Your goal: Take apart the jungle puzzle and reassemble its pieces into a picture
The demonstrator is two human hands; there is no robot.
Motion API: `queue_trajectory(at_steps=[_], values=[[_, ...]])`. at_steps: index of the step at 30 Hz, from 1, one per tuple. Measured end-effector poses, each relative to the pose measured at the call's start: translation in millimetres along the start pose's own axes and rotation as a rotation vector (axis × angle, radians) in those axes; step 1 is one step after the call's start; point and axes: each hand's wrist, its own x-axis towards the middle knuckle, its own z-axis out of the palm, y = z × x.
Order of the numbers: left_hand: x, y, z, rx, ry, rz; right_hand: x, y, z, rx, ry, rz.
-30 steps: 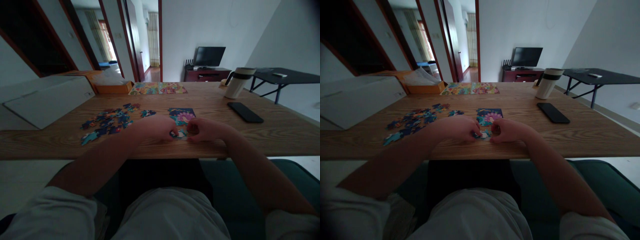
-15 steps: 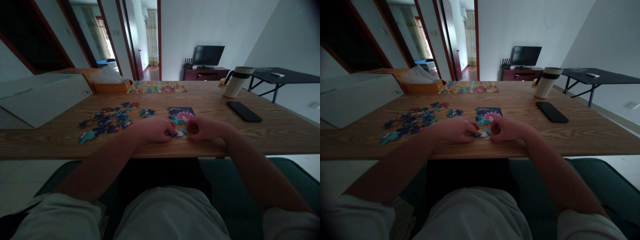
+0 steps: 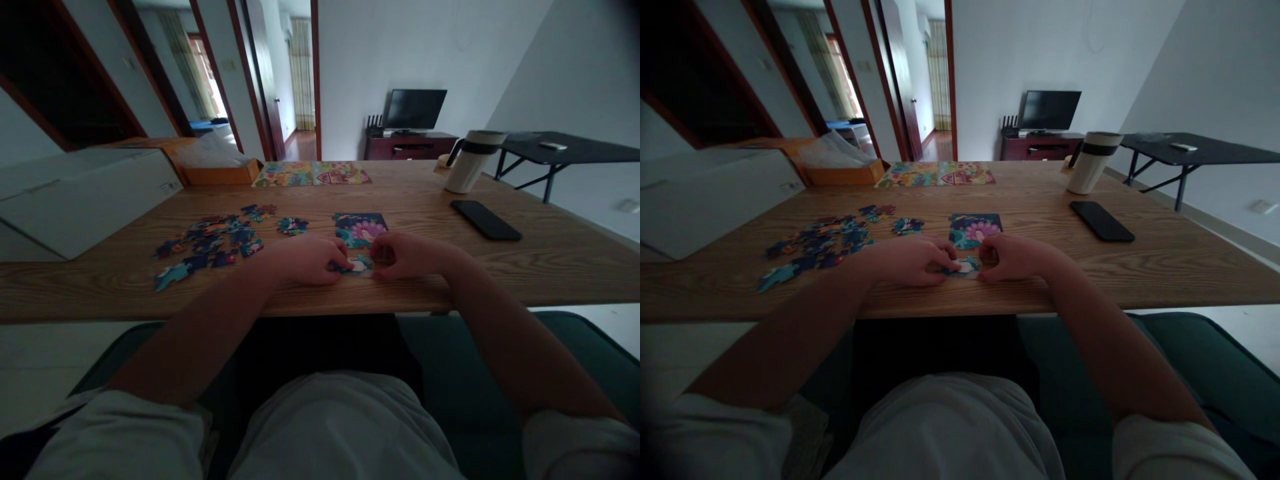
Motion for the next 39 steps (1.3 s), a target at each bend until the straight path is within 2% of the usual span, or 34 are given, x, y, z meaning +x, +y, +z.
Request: queue_trajectory(at_steps=[9,19,27,32,39], values=[[-2.6,-14.8,-4.2,0.025,0.003,-0.254,0.9,-0.8,-1.2,-0.044,0.033,0.001],[-7.8,-19.9,-9.3,0.034,-0.050,-0.291,0.2,-7.2,-0.8,-0.041,0.053,0.004],[-9.9,-20.2,-17.9,-0.008,-0.119,-0.406,5.2,-13.6,4.3,-0.035,0.068,-0.027],[-18.5,-38.4,-27.6,0.026,-0.076,-0.499,7.9,-19.2,7.1,-0.039,0.055,-0.073],[-36.0,-59.9,-47.5,0.093,-0.136,-0.598,14.9,-22.5,14.5,-0.074,0.113,-0.112]])
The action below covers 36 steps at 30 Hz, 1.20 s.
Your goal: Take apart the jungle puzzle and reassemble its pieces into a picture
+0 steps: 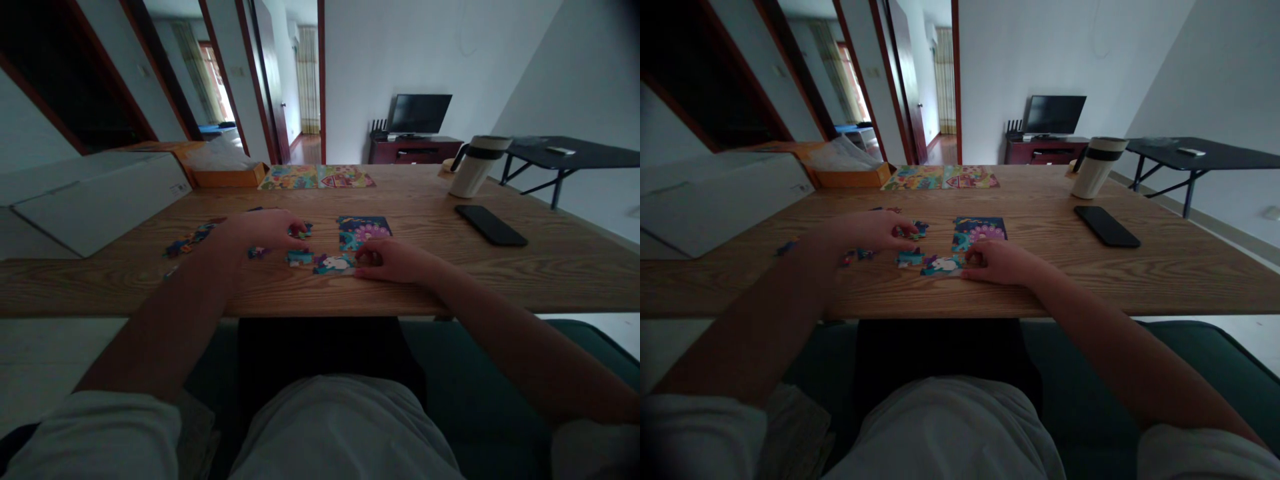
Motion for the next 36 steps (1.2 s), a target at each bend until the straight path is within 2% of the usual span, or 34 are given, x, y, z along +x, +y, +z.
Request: queue_trajectory(at_steps=[3,8,11,14,18,21,25,31,36], values=[[-6.4,-21.2,-2.1,-0.037,0.028,-0.034,0.2,1.7,1.6,-0.005,0.029,-0.004],[-19.7,-70.1,10.8,-0.147,0.211,-0.157,-0.6,15.6,1.6,-0.073,0.137,0.042],[-24.0,-84.8,16.7,-0.207,0.231,-0.186,0.1,24.2,1.5,-0.123,0.136,0.108],[-20.8,-73.2,20.8,-0.275,0.181,-0.116,0.8,28.1,1.1,-0.127,0.137,0.172],[-10.2,-31.8,32.1,-0.286,0.035,0.056,1.7,31.8,0.1,-0.140,0.146,0.201],[-6.4,-11.3,40.4,-0.222,0.044,0.143,2.4,36.4,-0.8,-0.182,0.174,0.236],[-6.7,-10.8,43.0,-0.211,0.056,0.149,2.0,35.5,-2.1,-0.201,0.186,0.239],[-6.4,-14.9,39.7,-0.238,0.083,0.110,-1.4,9.5,1.2,-0.035,0.037,0.034],[-7.7,-18.4,36.1,-0.283,0.031,0.126,-0.3,-1.9,3.7,-0.023,-0.006,-0.039]])
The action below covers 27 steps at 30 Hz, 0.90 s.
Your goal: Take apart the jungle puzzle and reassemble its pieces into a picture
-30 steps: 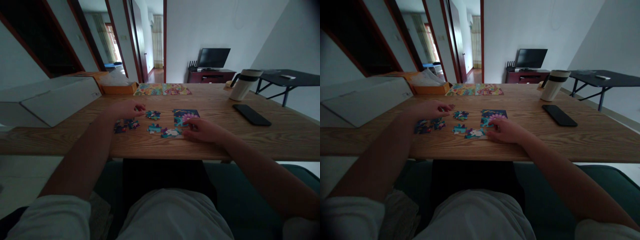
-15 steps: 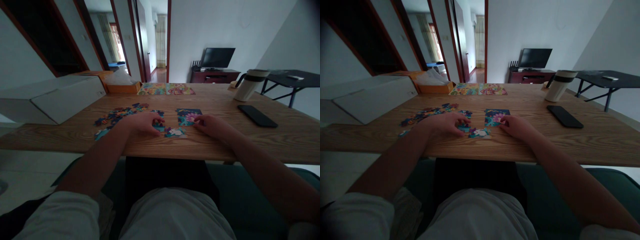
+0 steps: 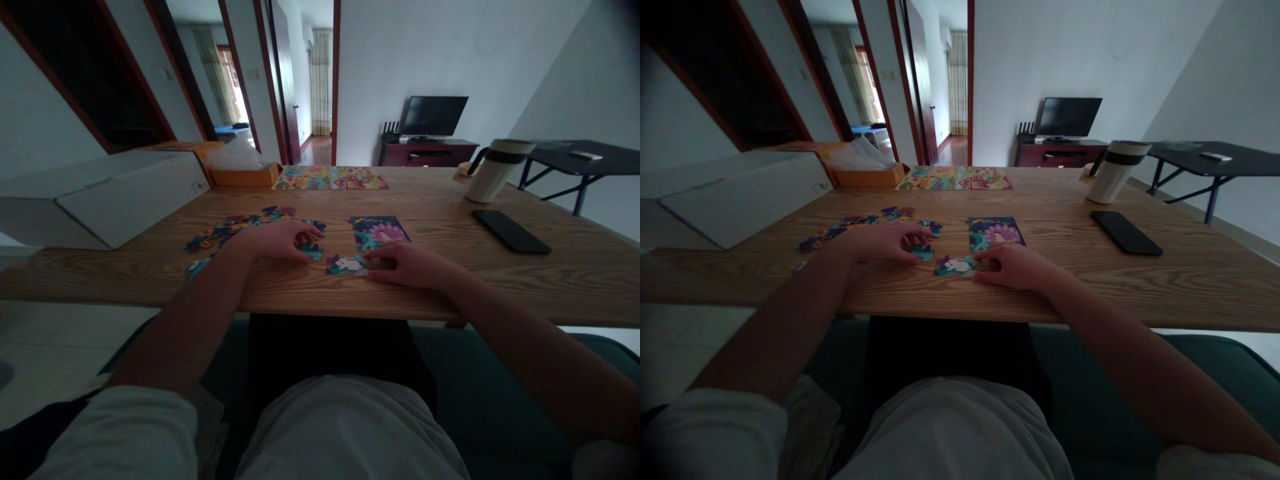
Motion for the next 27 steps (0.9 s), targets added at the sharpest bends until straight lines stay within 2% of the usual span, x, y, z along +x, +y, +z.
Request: queue_trajectory(at_steps=[6,11,16,19,22,25,27], values=[[-0.5,-4.3,-2.7,0.001,-0.035,0.002,0.6,3.4,1.3,0.089,-0.028,-0.004],[-1.7,4.4,0.4,0.043,0.057,0.011,0.6,0.1,2.7,0.100,-0.036,-0.023],[1.9,21.7,7.5,0.024,0.162,0.070,1.1,-8.2,3.0,0.097,-0.056,-0.032],[8.4,35.0,16.1,-0.065,0.204,0.145,0.7,-9.8,2.6,0.105,-0.056,-0.013],[17.9,44.7,26.3,-0.061,0.214,0.261,0.2,-6.9,2.7,0.151,-0.006,-0.012],[26.9,46.9,33.0,0.016,0.208,0.355,0.1,-3.1,3.2,0.181,0.066,-0.012],[30.0,45.2,34.1,0.034,0.180,0.394,0.0,-2.0,3.3,0.161,0.065,-0.016]])
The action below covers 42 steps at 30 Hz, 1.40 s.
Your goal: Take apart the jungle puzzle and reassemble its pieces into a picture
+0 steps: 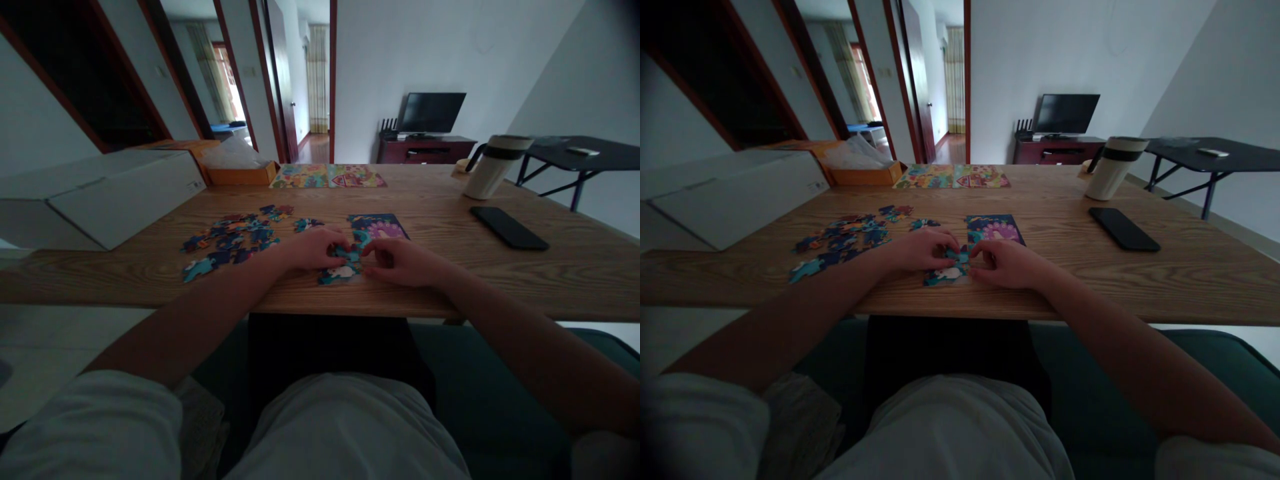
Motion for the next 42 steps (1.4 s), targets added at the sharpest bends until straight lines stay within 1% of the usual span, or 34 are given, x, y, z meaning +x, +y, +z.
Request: queue_trajectory(at_steps=[6,11,16,23,26,28,30,32,34,36,38,42], values=[[-5.3,-3.8,-4.3,-0.068,-0.088,0.054,-0.5,-0.9,0.3,-0.057,-0.056,0.012],[-8.7,-4.4,-6.0,-0.025,-0.114,0.074,-0.4,0.5,0.1,-0.057,-0.071,-0.022],[-12.2,-1.5,-9.4,-0.005,-0.140,0.032,-0.5,-0.4,-2.0,-0.070,-0.098,-0.044],[-19.9,8.4,-15.8,0.108,-0.242,-0.061,0.1,-0.5,-1.7,-0.132,-0.076,-0.130],[-20.7,11.4,-15.8,0.131,-0.240,-0.056,-1.1,-0.1,-1.7,-0.150,-0.071,-0.143],[-20.8,12.7,-15.4,0.123,-0.224,-0.041,-2.8,0.9,-3.9,-0.137,-0.068,-0.118],[-21.0,13.5,-15.1,0.105,-0.204,-0.032,-4.9,3.5,-7.7,-0.100,-0.033,-0.049],[-21.5,13.7,-14.9,0.083,-0.182,-0.029,-6.5,7.9,-12.0,-0.070,0.044,0.028],[-22.2,13.4,-14.7,0.065,-0.160,-0.031,-7.4,12.6,-15.6,-0.055,0.124,0.073],[-22.8,13.1,-14.1,0.042,-0.143,-0.031,-7.5,16.0,-17.6,-0.049,0.165,0.090],[-22.8,13.3,-12.6,0.009,-0.141,-0.022,-7.1,17.6,-18.2,-0.045,0.177,0.092],[-20.9,15.9,-7.6,-0.051,-0.144,0.029,-5.0,20.5,-19.5,-0.064,0.232,0.103]])
